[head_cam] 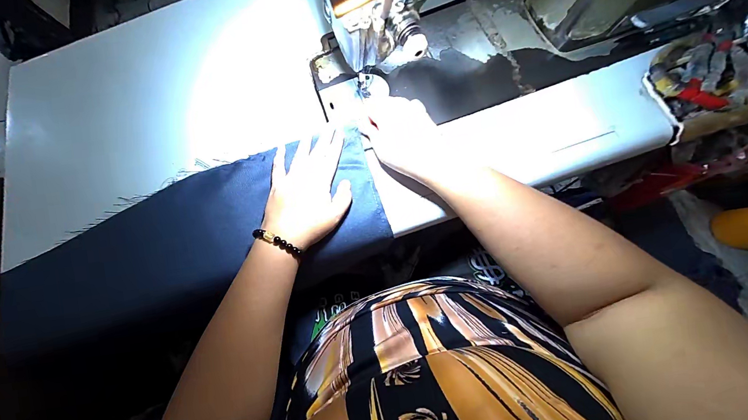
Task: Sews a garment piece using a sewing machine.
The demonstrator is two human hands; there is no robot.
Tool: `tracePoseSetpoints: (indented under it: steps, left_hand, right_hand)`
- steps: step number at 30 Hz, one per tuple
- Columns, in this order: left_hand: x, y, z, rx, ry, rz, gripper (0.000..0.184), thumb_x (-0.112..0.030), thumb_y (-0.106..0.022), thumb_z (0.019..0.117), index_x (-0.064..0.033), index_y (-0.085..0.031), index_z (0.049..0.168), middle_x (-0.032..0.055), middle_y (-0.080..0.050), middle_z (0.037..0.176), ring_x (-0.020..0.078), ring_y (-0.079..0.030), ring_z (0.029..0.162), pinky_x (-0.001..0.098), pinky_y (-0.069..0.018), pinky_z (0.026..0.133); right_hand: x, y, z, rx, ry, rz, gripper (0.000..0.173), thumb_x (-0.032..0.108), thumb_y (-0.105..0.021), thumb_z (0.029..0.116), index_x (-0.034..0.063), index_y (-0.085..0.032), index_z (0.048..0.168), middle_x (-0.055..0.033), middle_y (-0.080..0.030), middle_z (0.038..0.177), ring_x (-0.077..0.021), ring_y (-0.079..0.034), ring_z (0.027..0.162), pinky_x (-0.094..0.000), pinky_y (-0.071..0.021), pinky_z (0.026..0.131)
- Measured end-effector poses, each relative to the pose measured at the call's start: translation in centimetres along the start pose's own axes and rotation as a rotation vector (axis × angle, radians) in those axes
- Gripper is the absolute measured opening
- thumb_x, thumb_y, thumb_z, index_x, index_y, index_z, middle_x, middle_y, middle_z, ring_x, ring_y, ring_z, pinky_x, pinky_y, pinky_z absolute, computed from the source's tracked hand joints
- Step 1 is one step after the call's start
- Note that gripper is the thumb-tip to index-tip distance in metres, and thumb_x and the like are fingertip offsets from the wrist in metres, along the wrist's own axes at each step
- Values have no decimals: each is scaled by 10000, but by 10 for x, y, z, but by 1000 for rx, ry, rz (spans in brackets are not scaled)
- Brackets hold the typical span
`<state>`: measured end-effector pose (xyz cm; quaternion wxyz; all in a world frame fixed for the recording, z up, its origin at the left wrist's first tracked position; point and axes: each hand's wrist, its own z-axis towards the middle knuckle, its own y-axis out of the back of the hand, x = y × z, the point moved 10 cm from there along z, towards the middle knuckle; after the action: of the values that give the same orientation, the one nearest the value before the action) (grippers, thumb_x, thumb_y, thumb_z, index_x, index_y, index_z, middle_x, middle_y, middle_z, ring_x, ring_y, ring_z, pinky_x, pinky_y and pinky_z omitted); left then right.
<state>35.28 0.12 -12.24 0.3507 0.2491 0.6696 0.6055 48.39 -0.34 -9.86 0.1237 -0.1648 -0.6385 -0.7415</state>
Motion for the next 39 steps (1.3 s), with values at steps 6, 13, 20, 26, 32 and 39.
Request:
tracePoseSetpoints:
  steps: [6,13,20,26,32,39]
  left_hand:
    - [-2,-1,-1,-2,-14,3,635,-376,-318,1021,-282,-265,1648,-154,-204,1706,251,-138,1597,755,-28,1178]
    - [-2,7,12,32,-34,-31,636,-377,-365,971,-346,-358,1606,-108,-317,1673,325,-234,1558,807,-135,1083]
    - [-2,4,29,25,-50,-35,641,-384,-349,999,-307,-302,1633,-43,-243,1710,316,-274,1554,813,-132,1117]
    - [-5,3,31,-112,-79,-11,657,-538,-261,1044,-249,-316,1632,14,-299,1690,370,-321,1527,863,-196,1040]
    - [24,-4,40,-118,-60,-48,728,-623,-236,1024,-235,-300,1637,89,-273,1695,414,-298,1529,852,-188,1060]
    - [46,-12,54,-139,-90,-162,772,-569,-288,1032,-81,-269,1630,210,-245,1679,385,-201,1566,593,-161,1246]
  right_hand:
    - [-63,34,-11,90,-373,-47,251,168,-517,1047,-14,-632,1176,-263,-686,1129,-447,-671,1106,-638,-523,896]
    - [-195,131,-150,-31,-630,-112,283,133,-648,976,-103,-645,1132,-403,-639,1072,-610,-612,1039,-802,-437,841]
    - [-191,160,-204,-254,-452,-274,367,86,-531,982,-29,-629,1317,-375,-587,1294,-604,-517,1249,-769,-377,1022]
    - [-42,70,-176,-395,126,7,190,150,-607,913,66,-777,897,-58,-731,807,-202,-707,759,-401,-587,686]
    - [-138,122,-237,-563,-72,58,197,83,-527,930,-14,-694,887,-112,-680,729,-186,-649,618,-377,-540,557]
    - [-388,95,-469,-31,-1364,20,356,207,-497,1076,-54,-638,1274,-339,-639,1248,-514,-604,1205,-725,-430,1016]
